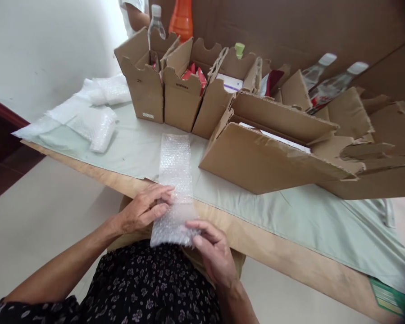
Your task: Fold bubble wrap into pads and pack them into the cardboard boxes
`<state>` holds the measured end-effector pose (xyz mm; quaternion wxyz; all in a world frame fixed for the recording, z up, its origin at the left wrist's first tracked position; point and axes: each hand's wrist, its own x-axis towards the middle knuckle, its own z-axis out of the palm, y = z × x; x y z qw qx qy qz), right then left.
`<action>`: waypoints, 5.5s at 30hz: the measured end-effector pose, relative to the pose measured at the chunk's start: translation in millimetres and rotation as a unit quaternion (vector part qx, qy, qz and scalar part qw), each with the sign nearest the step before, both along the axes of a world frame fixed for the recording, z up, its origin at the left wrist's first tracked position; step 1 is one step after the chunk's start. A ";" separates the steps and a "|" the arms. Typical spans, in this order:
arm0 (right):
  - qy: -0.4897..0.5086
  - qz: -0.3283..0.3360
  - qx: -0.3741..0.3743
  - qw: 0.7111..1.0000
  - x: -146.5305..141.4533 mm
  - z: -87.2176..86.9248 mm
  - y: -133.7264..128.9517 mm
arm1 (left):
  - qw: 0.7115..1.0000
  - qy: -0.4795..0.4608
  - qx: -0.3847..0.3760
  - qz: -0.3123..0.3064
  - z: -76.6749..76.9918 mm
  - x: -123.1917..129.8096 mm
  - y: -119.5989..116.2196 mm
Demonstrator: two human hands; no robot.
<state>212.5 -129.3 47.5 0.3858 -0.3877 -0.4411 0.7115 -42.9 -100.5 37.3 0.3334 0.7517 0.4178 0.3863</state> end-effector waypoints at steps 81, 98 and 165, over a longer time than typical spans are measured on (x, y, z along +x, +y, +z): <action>-0.408 -0.031 0.482 0.775 -10.2 0.9 34.6 | 0.966 0.115 0.100 0.210 4.9 19.5 -19.3; -0.312 -0.052 0.327 0.891 -27.7 4.3 38.7 | 0.916 -0.233 -0.201 0.258 11.4 38.4 -43.0; -0.444 0.219 0.467 0.733 39.4 168.5 269.4 | 0.965 -0.064 0.226 0.118 65.7 111.5 130.3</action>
